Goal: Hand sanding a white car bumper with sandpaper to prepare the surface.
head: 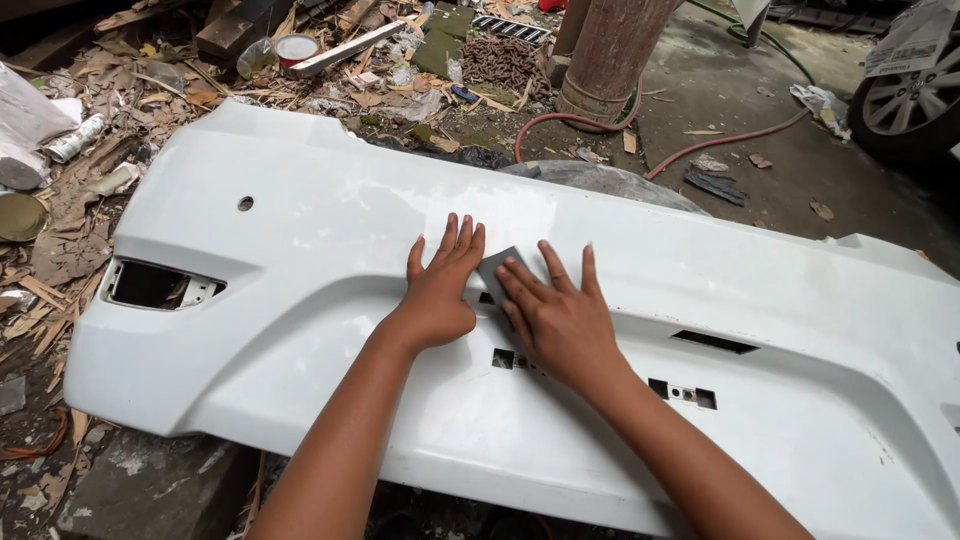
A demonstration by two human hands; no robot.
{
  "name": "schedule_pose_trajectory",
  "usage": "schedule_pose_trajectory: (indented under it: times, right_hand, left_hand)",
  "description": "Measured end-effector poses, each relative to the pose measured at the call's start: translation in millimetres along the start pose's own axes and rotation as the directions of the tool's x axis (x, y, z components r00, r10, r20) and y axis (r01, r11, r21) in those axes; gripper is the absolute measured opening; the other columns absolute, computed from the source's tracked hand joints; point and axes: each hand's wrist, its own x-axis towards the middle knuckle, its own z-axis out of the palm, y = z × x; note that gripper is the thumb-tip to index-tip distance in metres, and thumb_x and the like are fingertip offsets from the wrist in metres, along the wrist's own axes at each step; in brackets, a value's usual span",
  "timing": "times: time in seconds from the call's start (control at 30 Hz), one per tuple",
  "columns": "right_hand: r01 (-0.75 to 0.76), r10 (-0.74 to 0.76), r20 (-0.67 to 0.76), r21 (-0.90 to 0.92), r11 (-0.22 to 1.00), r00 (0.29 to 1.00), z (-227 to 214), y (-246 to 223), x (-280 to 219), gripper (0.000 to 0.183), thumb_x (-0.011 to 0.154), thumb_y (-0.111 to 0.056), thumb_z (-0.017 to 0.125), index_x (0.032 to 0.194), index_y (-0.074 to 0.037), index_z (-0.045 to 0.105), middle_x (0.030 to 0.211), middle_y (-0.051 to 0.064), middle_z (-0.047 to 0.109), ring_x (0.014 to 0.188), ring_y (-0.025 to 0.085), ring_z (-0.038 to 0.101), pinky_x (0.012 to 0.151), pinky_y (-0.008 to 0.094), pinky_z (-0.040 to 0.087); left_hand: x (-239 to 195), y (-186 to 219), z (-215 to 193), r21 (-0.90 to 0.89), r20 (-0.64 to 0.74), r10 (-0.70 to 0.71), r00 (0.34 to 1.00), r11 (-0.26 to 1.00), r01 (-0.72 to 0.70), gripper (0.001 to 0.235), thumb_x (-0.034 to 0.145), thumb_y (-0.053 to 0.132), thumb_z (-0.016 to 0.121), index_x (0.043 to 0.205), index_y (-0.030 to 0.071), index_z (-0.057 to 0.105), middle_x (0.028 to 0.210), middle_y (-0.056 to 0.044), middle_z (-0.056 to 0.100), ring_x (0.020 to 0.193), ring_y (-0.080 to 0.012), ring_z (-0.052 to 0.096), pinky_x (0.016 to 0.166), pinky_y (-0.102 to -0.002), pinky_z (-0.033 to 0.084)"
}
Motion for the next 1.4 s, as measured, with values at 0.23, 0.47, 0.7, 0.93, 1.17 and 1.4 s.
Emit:
schedule_pose_trajectory:
  times: [0.23,0.47,0.7,0.93,1.17,1.4]
  right_hand:
    - [-0.115,0.107,-0.056,-0.15,0.982,0.993,11.7,9.0,-7.4,0.044,0.107,-0.031,0.044,0.142,-0.011,0.062,0.141,0.013,0.064,0.145,0.04,0.044,0.119,0.069,0.015]
    - [-0.184,0.186,0.026,-0.083,0.98,0.982,0.7,19.2,-3.8,0.046,0.108,-0.031,0.04,0.144,-0.011,0.06,0.145,0.012,0.061,0.147,0.04,0.04,0.119,0.069,0.014]
    - [-0.277,0.258,0.199,0.071,0.958,0.945,-17.0,45.8,6.1,0.046,0.099,-0.042,0.052,0.141,-0.028,0.063,0.142,-0.003,0.063,0.146,0.036,0.042,0.12,0.07,0.018]
    - [-0.411,0.415,0.066,-0.068,0.909,0.907,25.0,89.8,46.6,0.045,0.104,-0.028,0.047,0.142,-0.012,0.064,0.142,0.009,0.065,0.146,0.037,0.045,0.121,0.065,0.019]
    - [-0.386,0.391,0.117,-0.062,0.92,0.913,59.0,121.9,86.4,0.049,0.103,-0.039,0.04,0.138,-0.017,0.067,0.136,0.002,0.069,0.145,0.035,0.045,0.119,0.07,0.017]
    - [-0.273,0.263,0.16,0.047,0.961,0.951,22.8,72.2,96.9,0.045,0.103,-0.035,0.045,0.142,-0.022,0.063,0.144,0.0,0.064,0.146,0.036,0.044,0.118,0.07,0.021]
  left_hand:
    - [3.0,-0.4,0.1,0.059,0.043,-0.012,0.999,0.998,0.009,0.1,0.071,-0.017,0.05,0.162,0.002,0.014,0.171,-0.018,0.005,0.158,-0.029,-0.01,0.119,-0.057,-0.017]
    - [2.1,-3.5,1.3,0.02,0.052,-0.013,0.999,1.0,0.012,0.103,0.067,-0.019,0.046,0.162,0.002,0.012,0.171,-0.019,0.002,0.157,-0.03,-0.013,0.118,-0.057,-0.018]
    - [4.3,-9.4,3.8,0.036,0.058,-0.01,0.998,0.999,0.008,0.091,0.078,-0.012,0.049,0.162,0.006,0.017,0.171,-0.017,0.002,0.157,-0.0297,-0.012,0.118,-0.057,-0.019]
    - [1.5,0.5,5.6,0.133,0.032,-0.022,0.999,0.991,0.018,0.088,0.081,-0.007,0.054,0.161,0.006,0.02,0.171,-0.017,0.005,0.158,-0.0295,-0.01,0.117,-0.059,-0.018]
    - [1.9,5.2,2.7,0.145,0.023,-0.044,0.999,0.989,0.041,0.086,0.085,0.001,0.059,0.161,0.007,0.02,0.171,-0.016,0.005,0.158,-0.0292,-0.01,0.117,-0.059,-0.017]
    - [1.0,5.5,2.4,0.153,0.036,-0.056,0.998,0.987,0.05,0.085,0.088,0.005,0.06,0.162,0.009,0.019,0.171,-0.014,0.004,0.158,-0.0286,-0.01,0.118,-0.058,-0.016]
